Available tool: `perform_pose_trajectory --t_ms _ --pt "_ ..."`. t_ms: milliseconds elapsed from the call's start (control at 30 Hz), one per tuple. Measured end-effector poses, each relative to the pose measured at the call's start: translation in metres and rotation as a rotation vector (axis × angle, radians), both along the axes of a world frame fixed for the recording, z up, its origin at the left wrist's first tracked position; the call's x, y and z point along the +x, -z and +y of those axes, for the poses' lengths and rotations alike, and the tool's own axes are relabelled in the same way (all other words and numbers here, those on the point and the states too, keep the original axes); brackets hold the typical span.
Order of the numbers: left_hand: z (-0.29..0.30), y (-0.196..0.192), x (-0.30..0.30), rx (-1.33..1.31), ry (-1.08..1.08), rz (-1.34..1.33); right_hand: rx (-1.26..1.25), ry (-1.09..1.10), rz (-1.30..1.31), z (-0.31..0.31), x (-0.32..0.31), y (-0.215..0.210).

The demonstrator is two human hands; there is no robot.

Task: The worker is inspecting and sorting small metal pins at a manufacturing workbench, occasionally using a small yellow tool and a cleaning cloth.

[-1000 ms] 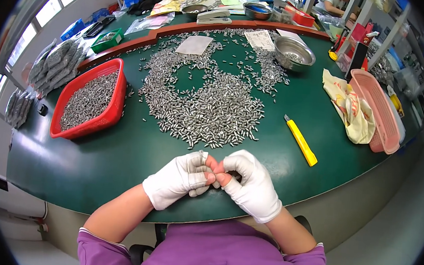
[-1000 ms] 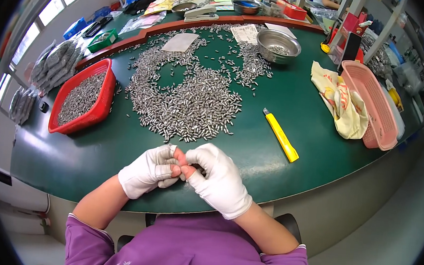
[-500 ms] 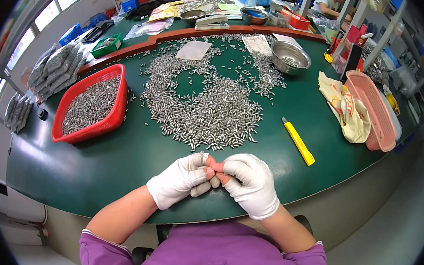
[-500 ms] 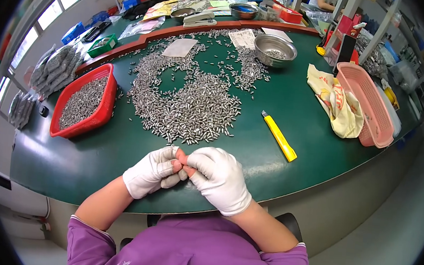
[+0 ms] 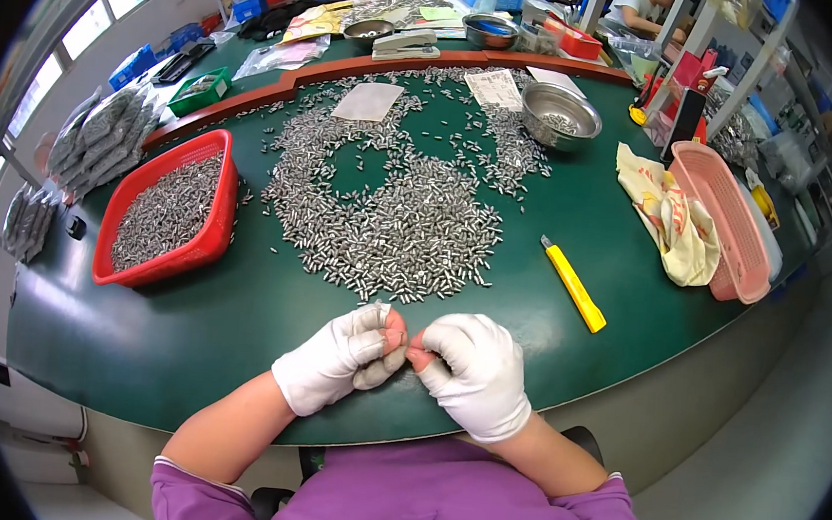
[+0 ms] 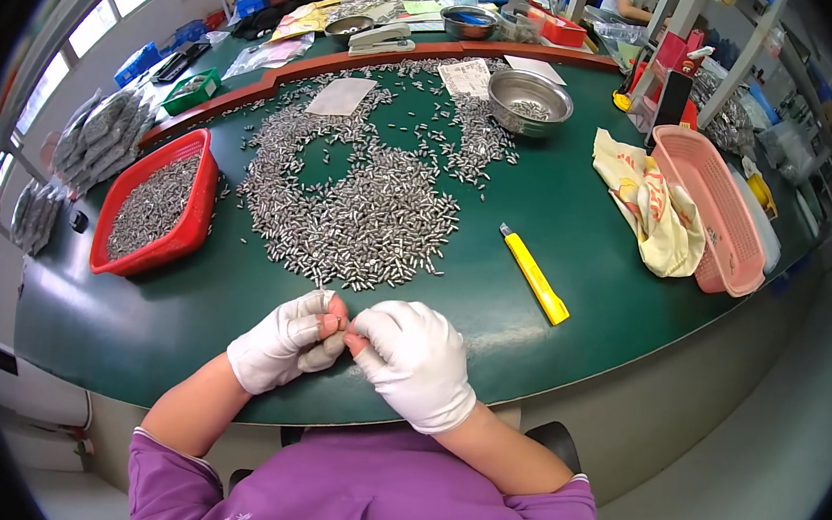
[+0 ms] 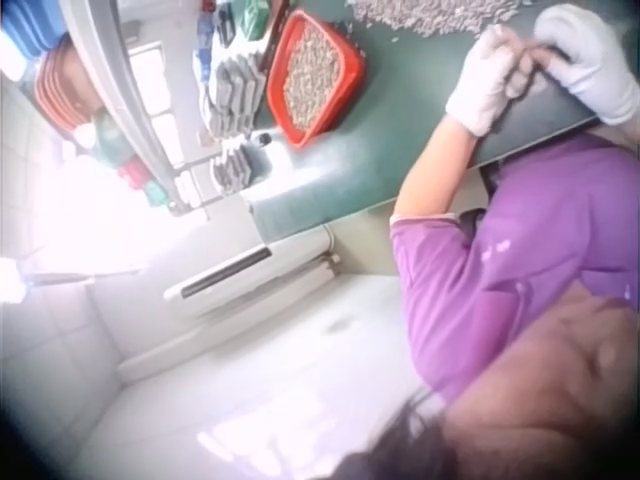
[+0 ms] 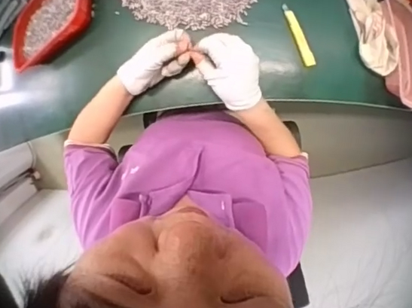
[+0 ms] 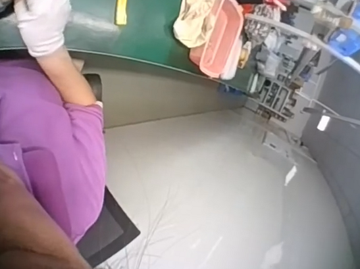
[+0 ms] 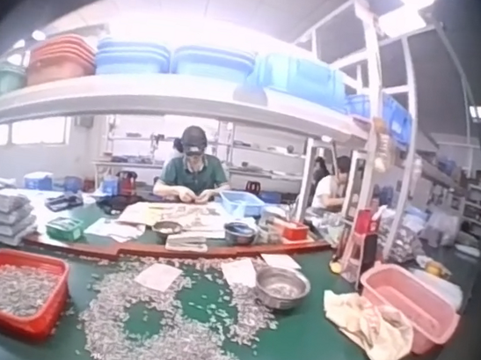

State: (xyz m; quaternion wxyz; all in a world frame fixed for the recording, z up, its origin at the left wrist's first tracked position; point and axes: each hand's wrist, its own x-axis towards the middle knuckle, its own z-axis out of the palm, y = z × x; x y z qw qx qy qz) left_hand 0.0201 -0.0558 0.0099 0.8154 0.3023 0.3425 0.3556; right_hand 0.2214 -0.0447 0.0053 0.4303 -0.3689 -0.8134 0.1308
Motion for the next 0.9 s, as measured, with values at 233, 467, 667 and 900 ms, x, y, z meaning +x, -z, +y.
perform_pose_trajectory --t_ms 233,467,667,900 --pt "-0.009 -0.015 0.005 0.158 -0.135 0.353 0.087 0.235 -0.124 0.005 0.039 -0.015" --pt "-0.046 -0.028 0.029 0.646 -0.049 1.333 -0.072 0.67 -0.452 0.026 0.116 0.0" --pt "-0.056 -0.014 0.043 0.797 -0.138 1.492 -0.222 0.521 -0.103 0.008 0.115 0.003" --pt "-0.062 -0.014 0.043 0.755 -0.154 1.485 -0.576 -0.136 -0.215 -0.076 0.089 -0.004"
